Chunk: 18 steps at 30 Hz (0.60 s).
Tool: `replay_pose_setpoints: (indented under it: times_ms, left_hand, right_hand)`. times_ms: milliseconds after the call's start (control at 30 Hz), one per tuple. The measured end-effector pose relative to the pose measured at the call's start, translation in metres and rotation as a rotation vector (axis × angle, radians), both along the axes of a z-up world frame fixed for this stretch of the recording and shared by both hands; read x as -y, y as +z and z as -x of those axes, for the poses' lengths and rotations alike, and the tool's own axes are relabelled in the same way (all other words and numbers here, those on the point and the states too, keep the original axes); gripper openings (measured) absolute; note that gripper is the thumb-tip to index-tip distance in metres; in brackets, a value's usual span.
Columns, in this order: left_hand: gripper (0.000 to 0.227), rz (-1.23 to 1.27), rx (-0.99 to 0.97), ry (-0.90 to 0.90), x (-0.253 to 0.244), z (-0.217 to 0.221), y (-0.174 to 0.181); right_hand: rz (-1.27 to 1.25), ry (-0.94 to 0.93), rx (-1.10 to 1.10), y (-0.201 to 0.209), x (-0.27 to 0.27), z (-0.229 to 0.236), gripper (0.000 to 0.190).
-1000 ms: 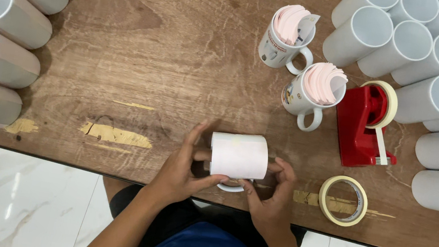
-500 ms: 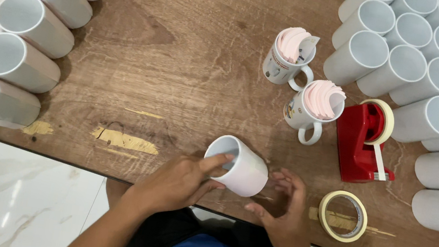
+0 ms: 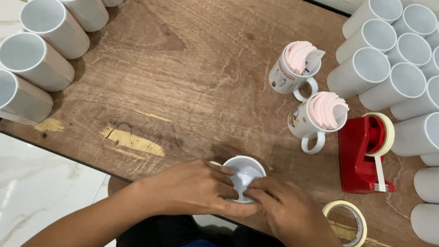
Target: The person wraps a white mug with a sheet of paper and secures it with clear tape using a red dispenser. The finished mug is placed in a row on the table, and the process is repeated for multiple mugs.
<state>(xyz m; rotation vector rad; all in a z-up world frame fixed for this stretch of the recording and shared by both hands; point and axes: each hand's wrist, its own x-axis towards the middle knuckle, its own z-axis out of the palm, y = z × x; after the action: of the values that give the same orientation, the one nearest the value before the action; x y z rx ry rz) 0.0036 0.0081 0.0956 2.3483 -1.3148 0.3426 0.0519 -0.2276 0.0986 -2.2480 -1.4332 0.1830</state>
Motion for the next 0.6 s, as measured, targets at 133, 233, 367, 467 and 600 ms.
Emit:
replay_pose_setpoints:
  times_ms: [133,233,367,467,600]
  left_hand:
    - [0.053,-0.047,0.072,0.057,-0.018,-0.003,-0.011]
    - [0.029,0.147,0.048,0.11,-0.039,-0.006,-0.013]
    - [0.055,0.485,-0.098,0.565,-0.06,-0.01,-0.03]
    - [0.038,0.753,-0.265,0.858,-0.071,-0.012,-0.042]
    - [0.014,1.054,-0.419,0.946,-0.09,-0.021,-0.066]
  right_hand:
    - [-0.062,0.068,0.131,-0.01,-0.017,-0.01,0.009]
    - [-0.092,0.01,0.199,-0.02,-0.036,-0.019,0.015]
    - [-0.034,-0.063,0.247,-0.007,-0.077,-0.031,0.012]
    - [-0.059,-0.071,0.257,-0.002,-0.111,-0.04,0.011]
    - [-0.113,-0.082,0.208,-0.001,-0.153,-0.047,0.013]
